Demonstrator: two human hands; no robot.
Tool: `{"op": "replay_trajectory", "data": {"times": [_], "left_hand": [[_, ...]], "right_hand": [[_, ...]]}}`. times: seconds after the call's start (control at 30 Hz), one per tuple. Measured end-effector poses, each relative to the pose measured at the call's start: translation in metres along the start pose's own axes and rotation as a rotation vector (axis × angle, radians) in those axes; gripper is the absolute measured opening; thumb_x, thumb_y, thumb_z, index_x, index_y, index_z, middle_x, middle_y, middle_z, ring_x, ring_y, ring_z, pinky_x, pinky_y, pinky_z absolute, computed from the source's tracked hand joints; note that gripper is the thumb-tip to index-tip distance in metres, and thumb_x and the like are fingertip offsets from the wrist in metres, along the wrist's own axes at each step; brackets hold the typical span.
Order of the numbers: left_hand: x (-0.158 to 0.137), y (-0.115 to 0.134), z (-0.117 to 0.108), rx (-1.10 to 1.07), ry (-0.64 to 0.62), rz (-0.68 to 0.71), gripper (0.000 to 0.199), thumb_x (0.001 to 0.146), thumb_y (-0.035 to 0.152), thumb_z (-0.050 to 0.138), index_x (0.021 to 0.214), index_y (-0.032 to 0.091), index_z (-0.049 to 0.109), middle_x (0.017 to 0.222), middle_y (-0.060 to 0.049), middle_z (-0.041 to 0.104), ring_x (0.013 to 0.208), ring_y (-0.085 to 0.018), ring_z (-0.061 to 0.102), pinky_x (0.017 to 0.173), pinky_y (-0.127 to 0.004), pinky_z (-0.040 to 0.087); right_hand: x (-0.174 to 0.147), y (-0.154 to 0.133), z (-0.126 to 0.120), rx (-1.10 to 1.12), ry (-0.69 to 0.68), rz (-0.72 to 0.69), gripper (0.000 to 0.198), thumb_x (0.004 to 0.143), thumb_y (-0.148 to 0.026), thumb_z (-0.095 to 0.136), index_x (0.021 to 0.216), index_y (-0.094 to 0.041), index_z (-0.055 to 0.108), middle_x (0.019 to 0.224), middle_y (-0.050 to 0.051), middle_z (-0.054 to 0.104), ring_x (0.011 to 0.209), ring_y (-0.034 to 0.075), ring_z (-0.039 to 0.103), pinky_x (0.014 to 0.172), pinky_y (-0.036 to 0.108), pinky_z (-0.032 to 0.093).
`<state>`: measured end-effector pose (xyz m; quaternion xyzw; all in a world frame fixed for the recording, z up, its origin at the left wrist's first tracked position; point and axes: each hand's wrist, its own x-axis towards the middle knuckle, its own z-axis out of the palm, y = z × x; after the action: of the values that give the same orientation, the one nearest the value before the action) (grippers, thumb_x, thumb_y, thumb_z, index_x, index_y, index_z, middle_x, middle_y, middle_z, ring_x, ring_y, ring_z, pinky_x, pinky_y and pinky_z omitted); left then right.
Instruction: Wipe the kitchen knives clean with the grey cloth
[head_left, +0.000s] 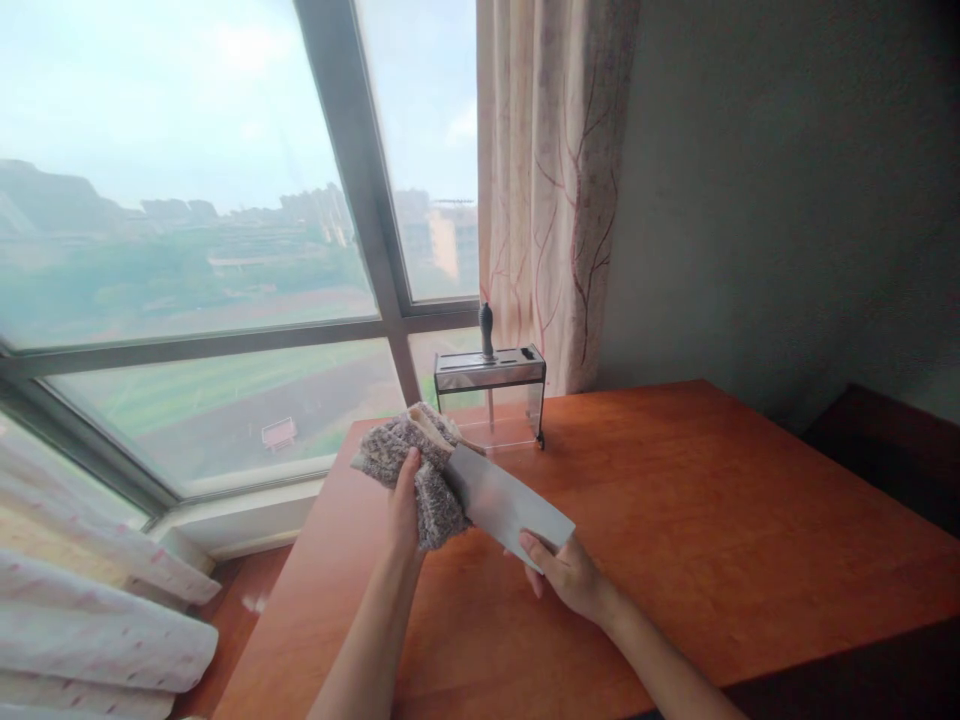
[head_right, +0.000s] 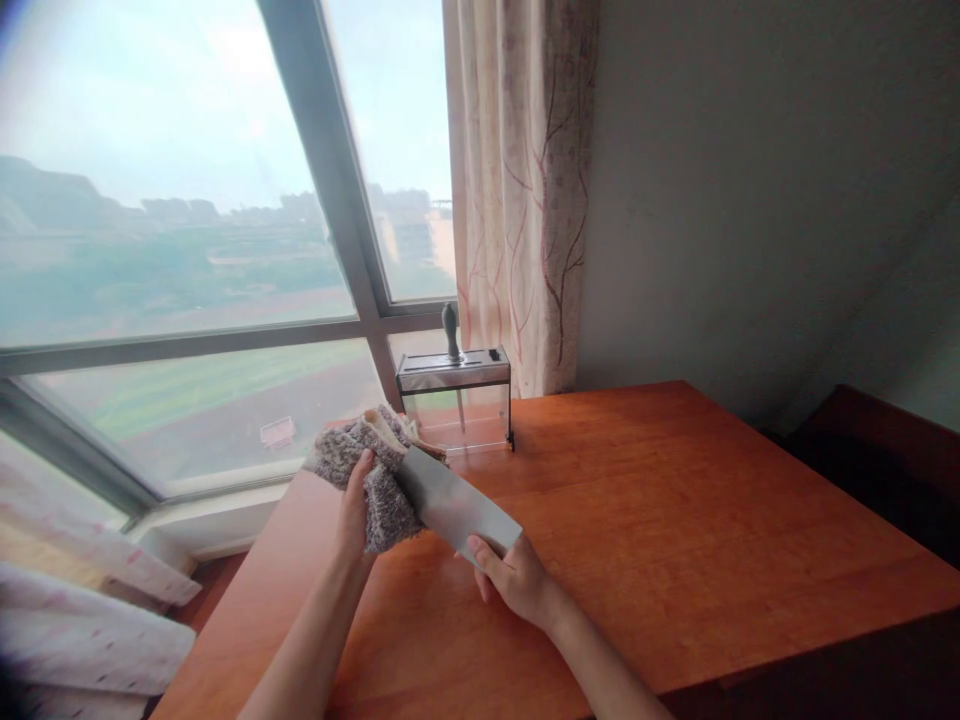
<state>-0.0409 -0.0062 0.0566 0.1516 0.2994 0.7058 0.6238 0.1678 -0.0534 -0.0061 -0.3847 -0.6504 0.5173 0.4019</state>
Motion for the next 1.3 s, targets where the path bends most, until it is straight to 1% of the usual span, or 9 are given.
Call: {"op": "replay_trajectory", "data": {"times": [0.1,0.2,0.3,0.47,0.57,0.77,0.83,1.13,1.3], "left_hand": [[-0.004,-0.003,0.002,0.071,0.035,-0.029,0.044,0.081,0.040,0.064,0.116,0.013,0.061,0.096,-0.008,0.074,0.093,-0.024,0.069,0.088,-0.034,0.054],[-0.007,-0.009,0.003,0.119,0.059,-0.034,0.044,0.081,0.041,0.064,0.115,0.014,0.061,0.095,-0.008,0.074,0.094,-0.025,0.069,0.087,-0.036,0.055],[-0.010,-0.015,0.006,0.153,0.069,-0.082,0.043,0.079,0.039,0.067,0.113,0.015,0.062,0.092,-0.009,0.074,0.092,-0.027,0.069,0.084,-0.037,0.056],[-0.012,-0.018,0.011,0.192,0.072,-0.116,0.038,0.077,0.038,0.069,0.105,0.013,0.066,0.084,-0.009,0.074,0.089,-0.027,0.070,0.082,-0.037,0.057],[-0.011,-0.014,0.011,0.162,0.065,-0.111,0.038,0.079,0.041,0.066,0.105,0.013,0.066,0.083,-0.009,0.074,0.088,-0.026,0.070,0.082,-0.036,0.057],[-0.006,-0.006,0.006,0.108,0.035,-0.114,0.033,0.080,0.037,0.066,0.103,0.014,0.067,0.082,-0.008,0.074,0.084,-0.025,0.071,0.077,-0.034,0.058],[-0.006,-0.004,0.005,0.090,0.031,-0.122,0.030,0.080,0.035,0.065,0.101,0.013,0.067,0.082,-0.008,0.074,0.082,-0.025,0.071,0.076,-0.033,0.058],[-0.003,0.009,0.007,0.032,0.128,-0.052,0.022,0.084,0.028,0.060,0.096,0.012,0.067,0.080,-0.008,0.074,0.074,-0.022,0.071,0.072,-0.032,0.059],[0.007,0.020,-0.002,-0.030,0.144,0.093,0.021,0.088,0.028,0.053,0.093,0.013,0.066,0.079,-0.006,0.074,0.069,-0.019,0.071,0.070,-0.030,0.059]], "right_hand": [[0.003,-0.002,-0.004,0.099,0.027,0.063,0.052,0.088,-0.061,0.042,0.081,-0.015,0.064,0.051,-0.001,0.057,0.036,0.010,0.043,0.043,0.025,0.036],[0.004,-0.003,-0.007,0.105,0.022,0.059,0.054,0.089,-0.061,0.041,0.077,-0.014,0.065,0.044,-0.003,0.051,0.037,0.010,0.043,0.046,0.025,0.036],[0.003,-0.006,-0.005,0.104,0.019,0.054,0.053,0.088,-0.062,0.041,0.078,-0.015,0.064,0.049,-0.002,0.055,0.039,0.011,0.045,0.048,0.026,0.039],[0.002,-0.012,0.001,0.060,-0.014,0.032,0.056,0.090,-0.061,0.038,0.058,-0.019,0.057,0.042,-0.002,0.048,0.044,0.012,0.049,0.060,0.026,0.045],[0.004,-0.014,0.002,0.054,-0.049,0.028,0.057,0.090,-0.061,0.038,0.054,-0.019,0.055,0.042,-0.002,0.047,0.044,0.012,0.049,0.058,0.026,0.044],[0.002,-0.014,0.000,0.027,-0.072,0.074,0.052,0.090,-0.059,0.040,0.082,-0.016,0.068,0.042,-0.005,0.046,0.040,0.011,0.044,0.048,0.024,0.039],[0.000,-0.015,-0.002,0.014,-0.079,0.086,0.053,0.091,-0.058,0.039,0.085,-0.015,0.069,0.041,-0.005,0.044,0.040,0.011,0.044,0.048,0.024,0.039],[-0.002,-0.022,-0.006,-0.022,-0.134,0.072,0.054,0.090,-0.059,0.039,0.083,-0.015,0.069,0.041,-0.005,0.045,0.043,0.012,0.047,0.052,0.025,0.042],[-0.004,-0.025,-0.008,-0.003,-0.153,0.083,0.051,0.088,-0.059,0.042,0.083,-0.015,0.067,0.044,-0.005,0.047,0.042,0.011,0.047,0.049,0.024,0.040]]}}
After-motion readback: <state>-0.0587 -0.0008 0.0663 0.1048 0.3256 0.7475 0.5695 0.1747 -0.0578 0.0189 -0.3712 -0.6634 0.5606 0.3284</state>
